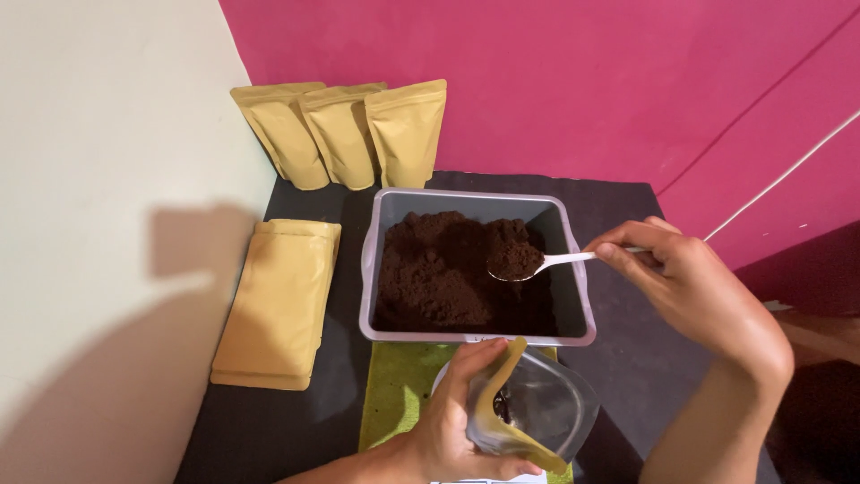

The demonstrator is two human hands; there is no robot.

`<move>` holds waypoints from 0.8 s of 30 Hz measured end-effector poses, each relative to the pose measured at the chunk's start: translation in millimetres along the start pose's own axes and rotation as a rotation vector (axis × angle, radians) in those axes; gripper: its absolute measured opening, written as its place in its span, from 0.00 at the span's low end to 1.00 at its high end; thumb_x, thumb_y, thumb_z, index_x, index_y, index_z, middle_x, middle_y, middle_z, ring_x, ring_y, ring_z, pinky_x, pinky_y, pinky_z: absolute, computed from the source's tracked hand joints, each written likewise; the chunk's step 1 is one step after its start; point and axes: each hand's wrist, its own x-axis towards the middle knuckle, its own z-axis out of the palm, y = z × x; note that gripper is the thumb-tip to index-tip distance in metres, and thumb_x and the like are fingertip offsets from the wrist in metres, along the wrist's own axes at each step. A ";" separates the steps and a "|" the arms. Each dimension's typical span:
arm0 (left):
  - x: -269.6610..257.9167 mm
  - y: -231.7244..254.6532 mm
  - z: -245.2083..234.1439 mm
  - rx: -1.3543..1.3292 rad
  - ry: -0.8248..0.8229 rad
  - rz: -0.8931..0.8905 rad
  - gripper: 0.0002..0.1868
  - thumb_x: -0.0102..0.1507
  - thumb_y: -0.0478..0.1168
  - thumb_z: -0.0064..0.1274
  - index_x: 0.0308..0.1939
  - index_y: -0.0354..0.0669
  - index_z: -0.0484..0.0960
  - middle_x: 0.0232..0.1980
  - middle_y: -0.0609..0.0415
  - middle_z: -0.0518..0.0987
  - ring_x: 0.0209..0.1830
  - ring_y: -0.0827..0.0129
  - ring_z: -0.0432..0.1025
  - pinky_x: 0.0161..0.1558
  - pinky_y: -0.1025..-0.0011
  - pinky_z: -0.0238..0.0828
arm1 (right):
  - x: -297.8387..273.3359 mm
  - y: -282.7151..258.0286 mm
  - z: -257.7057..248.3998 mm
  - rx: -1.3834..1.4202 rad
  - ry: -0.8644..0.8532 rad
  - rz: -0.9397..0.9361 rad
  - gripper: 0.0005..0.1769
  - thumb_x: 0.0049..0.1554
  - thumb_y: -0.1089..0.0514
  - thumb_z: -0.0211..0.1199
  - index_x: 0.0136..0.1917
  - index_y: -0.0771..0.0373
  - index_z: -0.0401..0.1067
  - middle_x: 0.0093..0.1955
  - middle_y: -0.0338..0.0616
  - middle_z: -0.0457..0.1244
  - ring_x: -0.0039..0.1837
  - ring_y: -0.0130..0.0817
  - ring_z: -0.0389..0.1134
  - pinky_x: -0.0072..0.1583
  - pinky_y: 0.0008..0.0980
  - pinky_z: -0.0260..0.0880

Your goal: Filling a coffee bag with ground coffee using a spoon and weighing it on a digital scale.

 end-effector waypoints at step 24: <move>-10.9 2.9 -7.8 0.125 -0.024 -0.011 0.48 0.62 0.64 0.54 0.74 0.37 0.55 0.71 0.39 0.64 0.73 0.47 0.63 0.74 0.54 0.62 | 45.2 -11.4 93.2 -0.484 0.022 -0.213 0.16 0.66 0.51 0.51 0.51 0.58 0.78 0.48 0.43 0.72 0.54 0.51 0.66 0.58 0.50 0.61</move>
